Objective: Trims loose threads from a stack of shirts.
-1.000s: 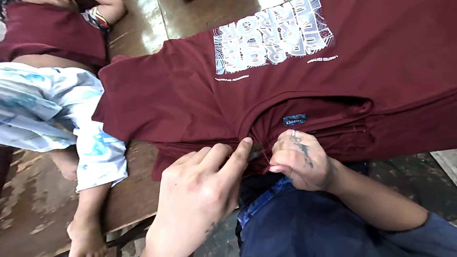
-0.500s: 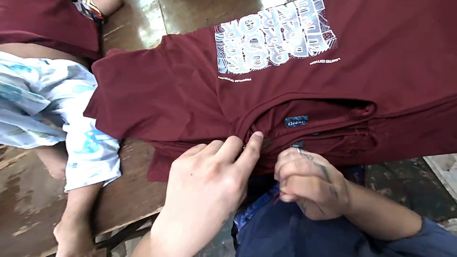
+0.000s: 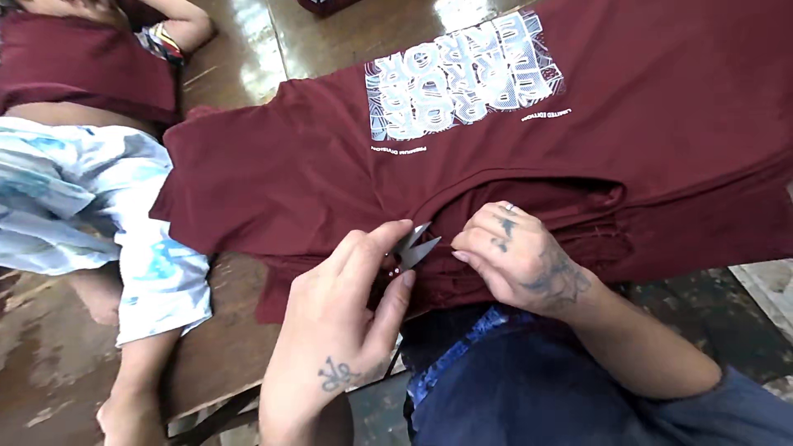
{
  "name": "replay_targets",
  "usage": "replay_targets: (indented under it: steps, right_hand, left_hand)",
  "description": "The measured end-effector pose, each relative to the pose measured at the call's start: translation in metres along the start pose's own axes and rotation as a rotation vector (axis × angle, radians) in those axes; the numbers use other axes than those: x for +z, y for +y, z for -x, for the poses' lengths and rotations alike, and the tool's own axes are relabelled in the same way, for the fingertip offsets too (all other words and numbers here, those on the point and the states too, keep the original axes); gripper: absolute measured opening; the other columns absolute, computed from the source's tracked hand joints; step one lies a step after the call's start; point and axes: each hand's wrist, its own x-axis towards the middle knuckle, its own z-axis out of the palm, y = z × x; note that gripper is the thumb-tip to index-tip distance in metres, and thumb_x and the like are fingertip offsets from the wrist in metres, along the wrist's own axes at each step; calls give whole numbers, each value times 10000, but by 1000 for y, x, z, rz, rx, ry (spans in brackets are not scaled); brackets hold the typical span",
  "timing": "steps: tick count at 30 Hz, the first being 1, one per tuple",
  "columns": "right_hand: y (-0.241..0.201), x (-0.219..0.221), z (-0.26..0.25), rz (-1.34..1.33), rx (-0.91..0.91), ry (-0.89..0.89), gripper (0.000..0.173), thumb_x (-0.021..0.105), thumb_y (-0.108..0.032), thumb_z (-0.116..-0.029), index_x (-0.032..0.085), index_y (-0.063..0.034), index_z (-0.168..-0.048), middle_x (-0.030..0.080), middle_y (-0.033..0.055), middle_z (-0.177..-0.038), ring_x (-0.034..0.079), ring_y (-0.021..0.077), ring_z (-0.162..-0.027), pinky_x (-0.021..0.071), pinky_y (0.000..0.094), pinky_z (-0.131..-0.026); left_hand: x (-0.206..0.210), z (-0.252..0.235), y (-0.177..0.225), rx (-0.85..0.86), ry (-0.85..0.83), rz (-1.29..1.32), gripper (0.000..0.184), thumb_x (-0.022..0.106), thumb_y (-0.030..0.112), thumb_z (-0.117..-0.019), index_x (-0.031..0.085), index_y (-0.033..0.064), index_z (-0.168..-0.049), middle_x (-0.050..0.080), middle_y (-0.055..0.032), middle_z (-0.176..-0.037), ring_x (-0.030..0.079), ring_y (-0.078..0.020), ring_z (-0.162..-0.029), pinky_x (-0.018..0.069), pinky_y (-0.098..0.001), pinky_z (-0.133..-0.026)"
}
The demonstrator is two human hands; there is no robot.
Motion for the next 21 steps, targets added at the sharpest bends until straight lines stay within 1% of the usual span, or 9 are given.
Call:
replay_targets:
  steps: [4,9,12,14,17,18,19,20,21]
  right_hand:
    - [1,-6,10,-108,-23,86,241,560,-110,-991,721,-17,-838,684,82,-802,684,173,-869,569,293,-801]
    - [3,-2,12,-115,-49,145,230,552,-117,-983,688,-22,-825,670,78,-787,679,166,-855,568,288,-821]
    - [3,-3,14,-131,-73,128,256,528,-146,-1018,680,-35,-845,685,76,-814,684,176,-894,548,336,-915]
    - [3,-3,13,-164,-88,121,268,532,-139,-1005,700,-31,-825,685,71,-785,686,186,-868,555,366,-900]
    - [-1,-3,7,-240,-84,121,316,595,-206,-978,686,-33,-729,656,72,-700,668,207,-784,539,395,-830]
    - [-4,-3,3,-242,-53,117,309,637,-264,-963,700,-30,-772,665,77,-734,669,216,-812,539,398,-833]
    - [-7,-2,-1,-220,-6,91,296,684,-314,-931,736,-24,-902,692,90,-822,676,232,-885,545,408,-852]
    - [-10,-1,-5,-179,52,33,347,716,-328,-904,747,-35,-1087,709,94,-931,670,246,-968,540,416,-873]
    - [-13,2,-10,-135,96,-22,407,720,-281,-898,716,-57,-1238,708,90,-981,665,250,-986,546,413,-857]
  left_hand:
    - [-15,-3,13,79,-98,-170,378,485,301,-1012,675,145,-1300,656,-25,-920,612,-155,-749,471,-355,-597]
    - [-7,-12,30,173,-113,-329,351,482,190,-1010,731,172,-1256,668,-82,-866,624,-262,-709,436,-409,-553]
    - [-4,-19,39,136,-135,-276,362,475,102,-952,768,139,-1161,740,-104,-942,711,-299,-747,505,-478,-571]
    - [-3,-13,19,117,-124,-203,358,484,196,-1005,732,180,-1263,709,-72,-931,666,-238,-710,471,-440,-540]
    - [4,4,-25,2,-39,34,484,597,383,-999,568,201,-1446,686,-41,-1038,631,-106,-801,531,-327,-676]
    - [8,8,-34,-59,-8,78,541,630,380,-975,529,187,-1470,669,-34,-1006,597,-67,-768,514,-284,-669]
    - [12,11,-40,-119,12,87,545,643,354,-959,537,149,-1453,646,-39,-916,560,-55,-699,486,-269,-621]
    - [17,12,-41,-175,13,73,484,631,315,-955,592,92,-1382,639,-60,-846,548,-63,-655,474,-281,-591]
    - [23,12,-41,-223,11,53,386,594,273,-947,658,44,-1251,664,-75,-833,577,-65,-663,493,-291,-605]
